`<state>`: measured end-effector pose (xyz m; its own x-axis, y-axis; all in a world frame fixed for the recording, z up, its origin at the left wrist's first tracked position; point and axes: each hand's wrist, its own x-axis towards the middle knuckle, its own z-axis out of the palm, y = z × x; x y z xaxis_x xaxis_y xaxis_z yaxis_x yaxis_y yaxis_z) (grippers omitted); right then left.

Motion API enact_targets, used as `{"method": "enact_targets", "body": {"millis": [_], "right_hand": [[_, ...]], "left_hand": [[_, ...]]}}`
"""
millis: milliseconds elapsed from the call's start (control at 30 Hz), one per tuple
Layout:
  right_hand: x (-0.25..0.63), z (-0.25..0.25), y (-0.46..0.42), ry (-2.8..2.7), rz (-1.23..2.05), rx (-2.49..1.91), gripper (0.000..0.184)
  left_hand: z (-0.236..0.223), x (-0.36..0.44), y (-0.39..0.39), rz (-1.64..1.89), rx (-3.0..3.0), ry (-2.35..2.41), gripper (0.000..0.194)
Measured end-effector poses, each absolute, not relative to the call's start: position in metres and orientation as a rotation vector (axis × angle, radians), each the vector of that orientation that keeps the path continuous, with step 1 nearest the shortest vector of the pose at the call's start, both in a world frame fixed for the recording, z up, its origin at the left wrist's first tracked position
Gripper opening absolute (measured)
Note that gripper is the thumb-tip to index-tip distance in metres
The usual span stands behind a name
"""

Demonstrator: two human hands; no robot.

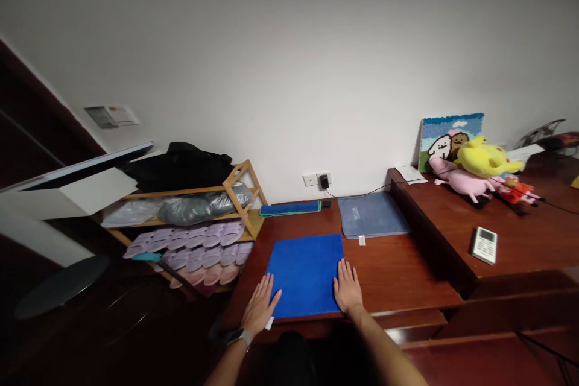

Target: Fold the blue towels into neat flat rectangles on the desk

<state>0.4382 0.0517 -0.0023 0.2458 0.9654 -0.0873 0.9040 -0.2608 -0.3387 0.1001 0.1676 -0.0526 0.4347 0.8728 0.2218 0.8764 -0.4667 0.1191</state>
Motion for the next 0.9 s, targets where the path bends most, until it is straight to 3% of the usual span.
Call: {"method": "enact_targets", "body": {"millis": [367,700,900], "right_hand": [[0.425,-0.010,0.021,-1.770,0.412,-2.243,0.070],[0.429,-0.027,0.024,-1.878,0.359,-2.167,0.067],[0.428,-0.028,0.027,-1.865,0.361,-2.198,0.066]], "left_hand": [[-0.030,0.108,0.166,-0.257,-2.645,-1.698,0.082],[-0.025,0.297,0.081,-0.378,-3.135,-1.077,0.067],[-0.035,0.292,0.083,-0.291,-3.131,-1.174,0.066]]}}
